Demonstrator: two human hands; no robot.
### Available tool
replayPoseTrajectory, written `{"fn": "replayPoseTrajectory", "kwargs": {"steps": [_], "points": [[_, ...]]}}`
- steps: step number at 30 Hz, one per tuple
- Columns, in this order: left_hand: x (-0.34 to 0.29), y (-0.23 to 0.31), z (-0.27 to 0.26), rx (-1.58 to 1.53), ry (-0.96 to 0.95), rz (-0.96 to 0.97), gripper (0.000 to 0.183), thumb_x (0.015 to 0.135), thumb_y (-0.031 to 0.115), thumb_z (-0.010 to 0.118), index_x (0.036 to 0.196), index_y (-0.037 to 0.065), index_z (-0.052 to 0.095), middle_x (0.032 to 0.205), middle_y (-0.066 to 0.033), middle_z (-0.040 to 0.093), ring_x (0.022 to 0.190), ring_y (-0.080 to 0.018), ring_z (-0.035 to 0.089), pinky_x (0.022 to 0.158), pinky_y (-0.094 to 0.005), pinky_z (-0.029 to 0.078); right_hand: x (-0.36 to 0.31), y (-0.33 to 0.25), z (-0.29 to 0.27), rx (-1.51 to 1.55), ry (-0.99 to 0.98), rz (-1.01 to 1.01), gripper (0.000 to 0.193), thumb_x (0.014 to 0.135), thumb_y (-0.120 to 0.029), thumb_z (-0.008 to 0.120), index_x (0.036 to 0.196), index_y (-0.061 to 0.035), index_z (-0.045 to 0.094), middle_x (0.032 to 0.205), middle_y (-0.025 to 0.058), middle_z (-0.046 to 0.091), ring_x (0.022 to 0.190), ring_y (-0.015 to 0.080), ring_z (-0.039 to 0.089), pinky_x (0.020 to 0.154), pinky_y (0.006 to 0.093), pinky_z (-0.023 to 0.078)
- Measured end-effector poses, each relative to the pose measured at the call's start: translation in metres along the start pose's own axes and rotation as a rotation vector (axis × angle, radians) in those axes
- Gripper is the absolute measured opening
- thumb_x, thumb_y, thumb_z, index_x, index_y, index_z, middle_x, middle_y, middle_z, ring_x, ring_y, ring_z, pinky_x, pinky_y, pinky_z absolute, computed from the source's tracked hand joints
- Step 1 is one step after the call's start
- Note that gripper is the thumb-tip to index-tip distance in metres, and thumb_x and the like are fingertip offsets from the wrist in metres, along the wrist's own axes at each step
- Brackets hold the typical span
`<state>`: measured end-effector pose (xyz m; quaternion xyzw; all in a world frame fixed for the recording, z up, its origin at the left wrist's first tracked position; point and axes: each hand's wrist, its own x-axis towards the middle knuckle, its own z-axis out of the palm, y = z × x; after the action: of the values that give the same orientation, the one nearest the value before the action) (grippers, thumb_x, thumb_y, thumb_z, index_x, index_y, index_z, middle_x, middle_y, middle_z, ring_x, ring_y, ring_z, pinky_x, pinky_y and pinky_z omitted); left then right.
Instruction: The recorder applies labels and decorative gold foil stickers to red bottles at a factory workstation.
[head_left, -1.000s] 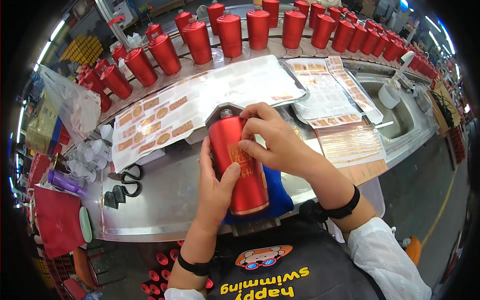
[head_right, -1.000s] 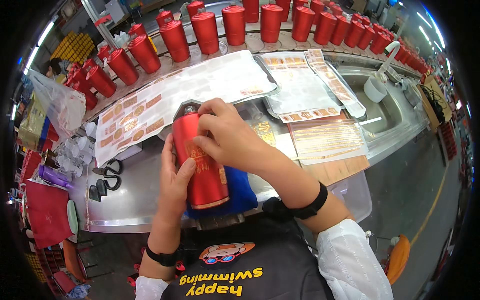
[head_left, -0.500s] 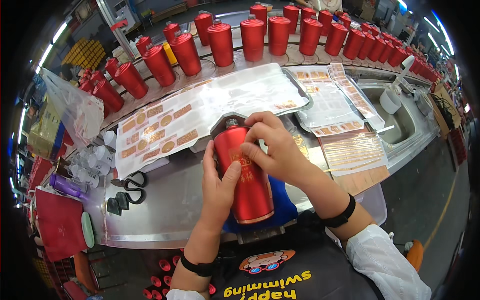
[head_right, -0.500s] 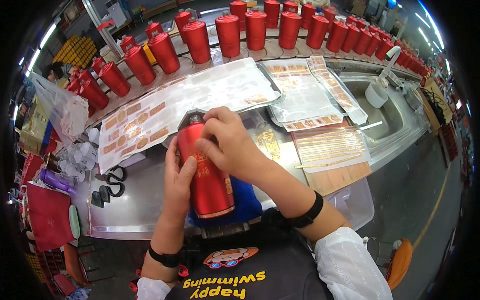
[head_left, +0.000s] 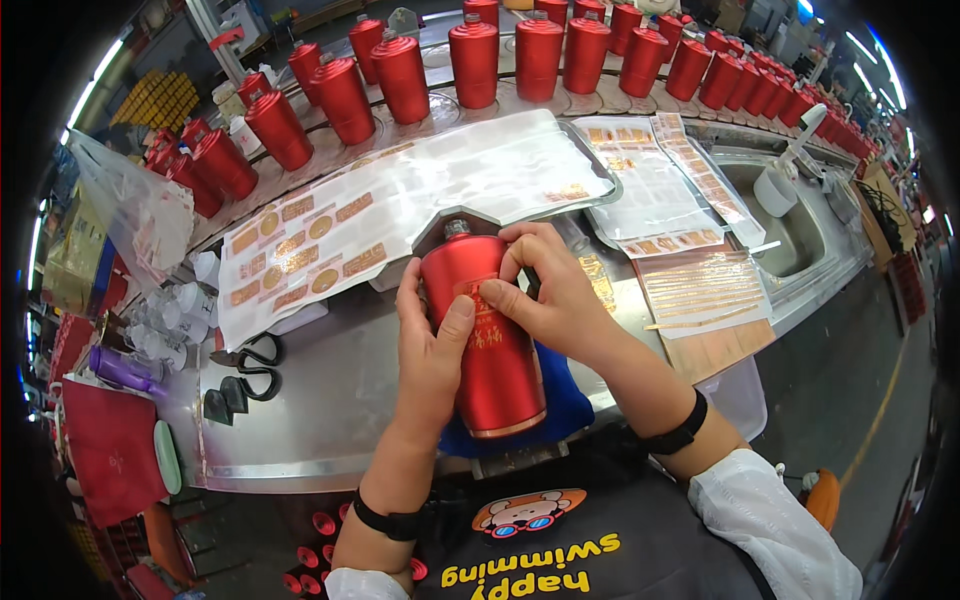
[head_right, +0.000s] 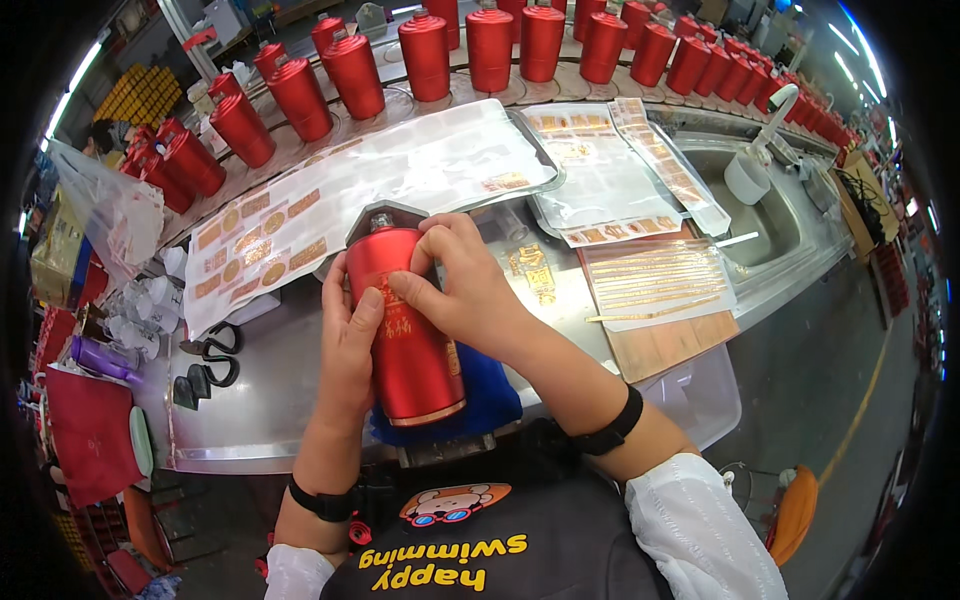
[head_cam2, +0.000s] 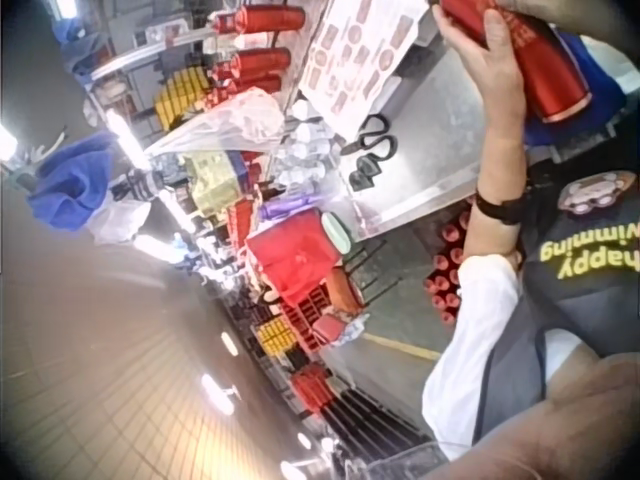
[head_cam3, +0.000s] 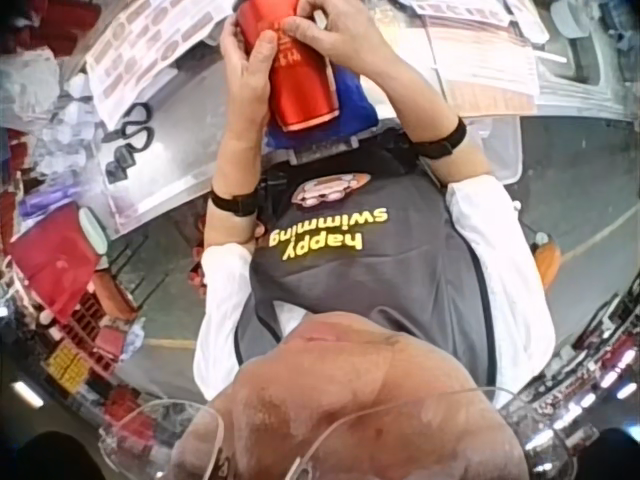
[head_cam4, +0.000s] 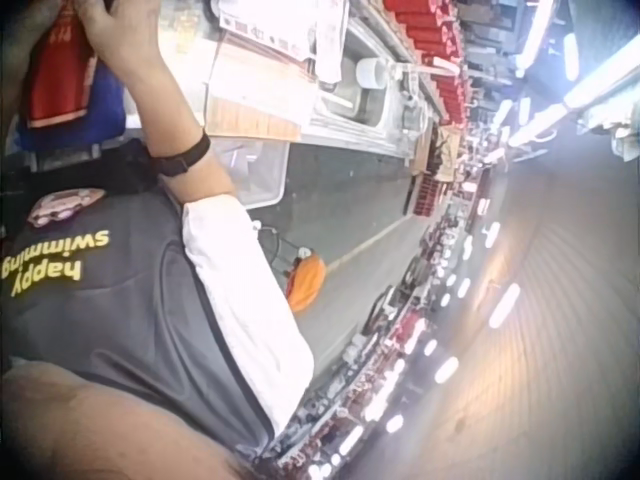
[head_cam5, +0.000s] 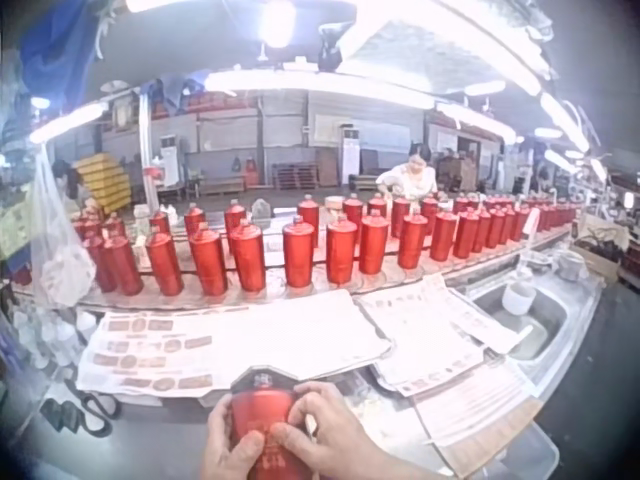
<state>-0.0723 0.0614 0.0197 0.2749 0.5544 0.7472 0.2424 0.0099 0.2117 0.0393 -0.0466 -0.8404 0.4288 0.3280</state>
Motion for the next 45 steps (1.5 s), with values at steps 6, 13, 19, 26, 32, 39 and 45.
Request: {"fn": "replayPoseTrajectory", "kwargs": {"steps": [6,13,19,26,32,39,45], "points": [[-0.006,0.005,0.000,0.045,-0.041,-0.009,0.081,0.092,0.028,0.063,0.146,-0.007,0.014,0.142,-0.0214,0.034,0.127,-0.0248,0.041,0.105,-0.0345,0.035,-0.002,-0.005,-0.004,0.026,-0.045,0.011,0.030,0.081,-0.024,0.074,0.089,-0.0030,0.054,0.116,0.0223,0.049,0.118,0.0360,0.048,0.096,0.0398,0.041],[-0.005,0.000,-0.002,0.057,-0.037,0.018,0.081,0.094,0.031,0.060,0.147,-0.007,0.012,0.145,-0.0212,0.031,0.131,-0.0252,0.037,0.108,-0.0350,0.033,0.000,-0.002,0.000,0.024,-0.045,0.015,0.030,0.082,-0.025,0.073,0.089,-0.0034,0.053,0.117,0.0224,0.049,0.119,0.0362,0.047,0.097,0.0398,0.039],[-0.009,-0.002,-0.002,-0.147,-0.042,0.020,0.079,0.096,0.033,0.056,0.148,-0.006,0.010,0.147,-0.0213,0.026,0.133,-0.0248,0.034,0.109,-0.0354,0.031,-0.003,-0.001,-0.004,0.103,-0.054,0.039,0.029,0.087,-0.029,0.068,0.089,-0.0032,0.053,0.118,0.0225,0.049,0.121,0.0352,0.045,0.098,0.0393,0.038],[-0.008,0.007,0.003,0.020,-0.040,-0.038,0.085,0.091,0.026,0.064,0.147,-0.006,0.010,0.144,-0.0210,0.030,0.129,-0.0246,0.039,0.107,-0.0351,0.034,-0.003,0.001,-0.001,0.099,-0.051,0.032,0.031,0.083,-0.025,0.072,0.090,-0.0033,0.052,0.116,0.0220,0.050,0.119,0.0343,0.047,0.097,0.0388,0.039],[-0.008,0.002,0.003,0.054,-0.010,0.011,0.085,0.089,0.026,0.066,0.147,-0.006,0.012,0.143,-0.0212,0.033,0.127,-0.0250,0.041,0.106,-0.0351,0.035,-0.004,0.000,0.001,0.035,-0.022,0.031,0.031,0.081,-0.024,0.074,0.090,-0.0049,0.051,0.121,0.0191,0.051,0.113,0.0285,0.051,0.095,0.0352,0.040],[-0.009,0.001,-0.001,0.065,-0.025,0.009,0.087,0.089,0.029,0.067,0.146,-0.006,0.013,0.142,-0.0221,0.033,0.128,-0.0253,0.040,0.106,-0.0355,0.035,-0.023,-0.027,-0.020,0.429,0.182,0.169,0.032,0.091,-0.003,0.055,0.123,-0.0019,0.055,0.115,0.0129,0.061,0.101,0.0166,0.060,0.084,0.0287,0.049],[-0.006,0.006,-0.001,0.071,-0.048,0.018,0.086,0.089,0.026,0.067,0.146,-0.007,0.011,0.142,-0.0219,0.033,0.129,-0.0255,0.040,0.107,-0.0354,0.034,-0.057,-0.056,-0.025,0.382,-0.032,0.323,0.033,0.092,-0.006,0.052,0.124,-0.0004,0.053,0.111,0.0098,0.061,0.100,0.0130,0.057,0.087,0.0265,0.046]]}}
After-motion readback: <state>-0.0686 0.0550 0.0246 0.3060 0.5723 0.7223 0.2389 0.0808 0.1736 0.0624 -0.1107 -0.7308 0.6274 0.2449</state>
